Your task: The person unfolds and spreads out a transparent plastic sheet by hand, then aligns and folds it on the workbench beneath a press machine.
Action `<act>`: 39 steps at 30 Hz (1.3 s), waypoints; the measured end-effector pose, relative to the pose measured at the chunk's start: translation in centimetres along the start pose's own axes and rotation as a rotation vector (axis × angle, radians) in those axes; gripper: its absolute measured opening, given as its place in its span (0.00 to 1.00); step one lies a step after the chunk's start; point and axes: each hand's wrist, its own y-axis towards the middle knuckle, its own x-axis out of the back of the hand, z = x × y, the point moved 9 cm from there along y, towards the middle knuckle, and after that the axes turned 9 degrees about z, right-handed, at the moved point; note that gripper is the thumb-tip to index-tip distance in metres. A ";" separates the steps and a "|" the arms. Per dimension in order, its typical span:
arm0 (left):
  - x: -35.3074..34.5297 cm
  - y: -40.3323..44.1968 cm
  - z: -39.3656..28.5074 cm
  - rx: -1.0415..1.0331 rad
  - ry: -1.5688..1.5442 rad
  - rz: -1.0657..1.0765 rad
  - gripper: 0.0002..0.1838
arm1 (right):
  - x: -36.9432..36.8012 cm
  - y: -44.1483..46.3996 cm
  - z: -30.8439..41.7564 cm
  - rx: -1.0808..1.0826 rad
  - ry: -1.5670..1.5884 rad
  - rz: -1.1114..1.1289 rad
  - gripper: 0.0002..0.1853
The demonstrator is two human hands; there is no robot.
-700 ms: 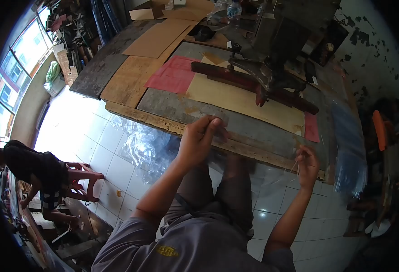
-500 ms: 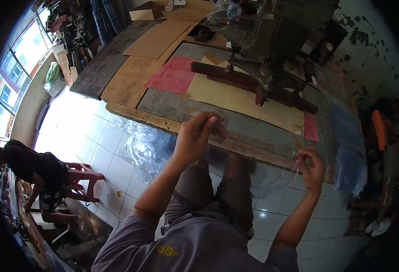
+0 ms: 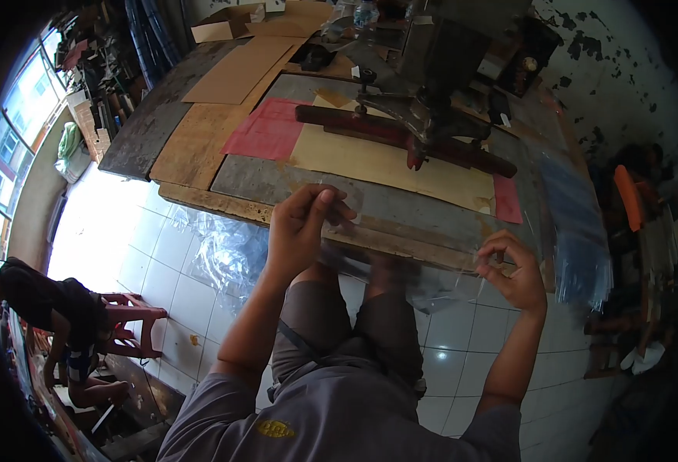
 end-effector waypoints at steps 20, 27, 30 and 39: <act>0.7 -0.3 -0.5 -0.001 -0.030 0.014 0.17 | 0.6 0.7 2.2 0.070 -0.053 0.131 0.08; 0.3 -0.2 -0.4 0.007 -0.016 0.055 0.17 | 1.8 0.5 5.3 0.173 -0.552 0.099 0.12; 0.1 -0.3 -0.8 0.008 -0.016 0.055 0.17 | 2.9 0.5 6.3 0.199 -0.566 0.013 0.11; 0.3 -0.4 -1.7 0.020 -0.049 0.014 0.19 | 5.8 -0.2 3.1 -0.061 -0.011 -0.224 0.04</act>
